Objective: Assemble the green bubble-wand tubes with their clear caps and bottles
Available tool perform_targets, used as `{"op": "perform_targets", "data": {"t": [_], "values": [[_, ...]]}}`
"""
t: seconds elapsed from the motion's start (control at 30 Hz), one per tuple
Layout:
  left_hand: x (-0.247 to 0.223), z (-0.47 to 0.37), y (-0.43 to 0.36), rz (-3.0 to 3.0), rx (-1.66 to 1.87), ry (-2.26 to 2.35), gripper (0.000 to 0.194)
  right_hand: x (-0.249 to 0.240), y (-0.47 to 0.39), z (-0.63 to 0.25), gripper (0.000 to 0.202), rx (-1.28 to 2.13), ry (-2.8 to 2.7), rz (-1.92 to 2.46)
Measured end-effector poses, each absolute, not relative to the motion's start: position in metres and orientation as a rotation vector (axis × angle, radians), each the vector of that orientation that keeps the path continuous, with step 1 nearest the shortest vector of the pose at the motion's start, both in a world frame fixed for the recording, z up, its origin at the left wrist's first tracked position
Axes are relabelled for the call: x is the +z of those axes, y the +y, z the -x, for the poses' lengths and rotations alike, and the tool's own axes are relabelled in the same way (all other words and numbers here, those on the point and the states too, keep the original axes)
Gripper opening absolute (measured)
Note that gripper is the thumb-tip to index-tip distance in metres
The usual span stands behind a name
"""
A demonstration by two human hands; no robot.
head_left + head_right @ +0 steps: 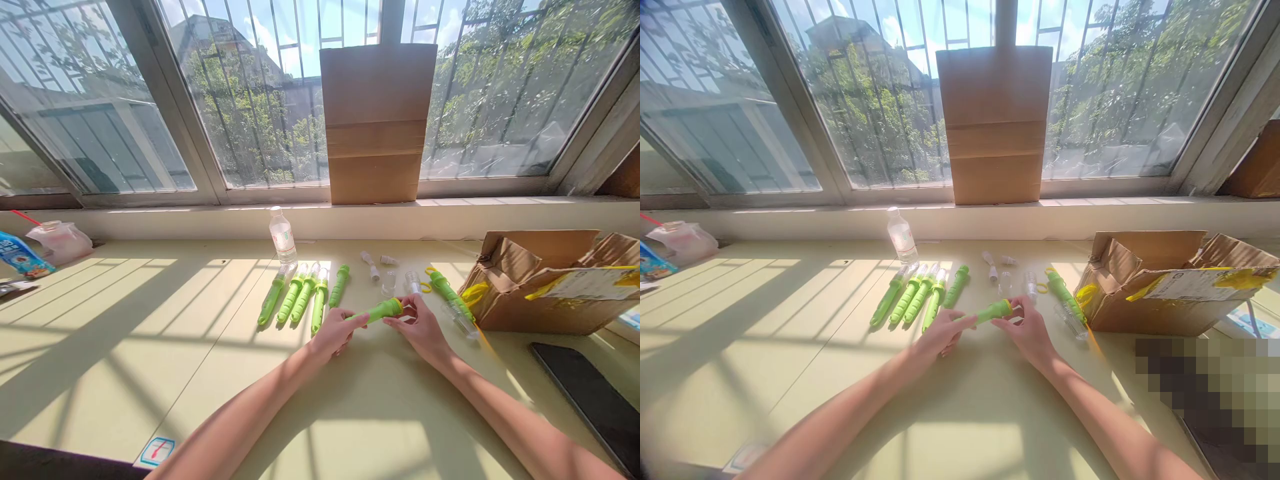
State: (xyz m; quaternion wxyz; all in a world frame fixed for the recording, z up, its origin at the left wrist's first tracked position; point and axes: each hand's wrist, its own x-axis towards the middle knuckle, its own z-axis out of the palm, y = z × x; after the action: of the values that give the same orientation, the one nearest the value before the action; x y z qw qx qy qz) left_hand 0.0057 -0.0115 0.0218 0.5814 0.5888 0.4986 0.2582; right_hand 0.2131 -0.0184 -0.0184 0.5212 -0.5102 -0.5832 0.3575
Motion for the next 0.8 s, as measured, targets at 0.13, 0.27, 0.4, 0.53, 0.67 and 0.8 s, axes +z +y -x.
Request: {"op": "perform_targets", "data": {"t": [0.13,0.27,0.4,0.53,0.67,0.8], "values": [[0.0235,-0.0058,-0.0113,-1.346,0.599,1.164,0.046,-0.0183,-0.0186,-0.2123,0.044,0.856,-1.369,1.221],[0.0256,-0.0051,-0.0113,-1.325,0.578,1.161,0.047,-0.0165,-0.0197,-0.2123,0.045,0.842,-1.396,1.206],[0.0256,-0.0046,-0.0115,-1.343,0.568,1.133,0.048,-0.0155,-0.0210,-0.2115,0.045,0.783,-1.426,1.227],[0.0256,-0.0046,-0.0116,-1.342,0.573,1.125,0.048,-0.0161,-0.0215,-0.2100,0.038,0.718,-1.417,1.255],[0.0271,-0.0037,-0.0108,-1.329,0.566,1.115,0.047,-0.0165,-0.0221,-0.2089,0.037,0.715,-1.404,1.257],[0.0263,-0.0034,-0.0104,-1.340,0.559,1.108,0.044,-0.0176,-0.0217,-0.2088,0.039,0.730,-1.384,1.255]]}}
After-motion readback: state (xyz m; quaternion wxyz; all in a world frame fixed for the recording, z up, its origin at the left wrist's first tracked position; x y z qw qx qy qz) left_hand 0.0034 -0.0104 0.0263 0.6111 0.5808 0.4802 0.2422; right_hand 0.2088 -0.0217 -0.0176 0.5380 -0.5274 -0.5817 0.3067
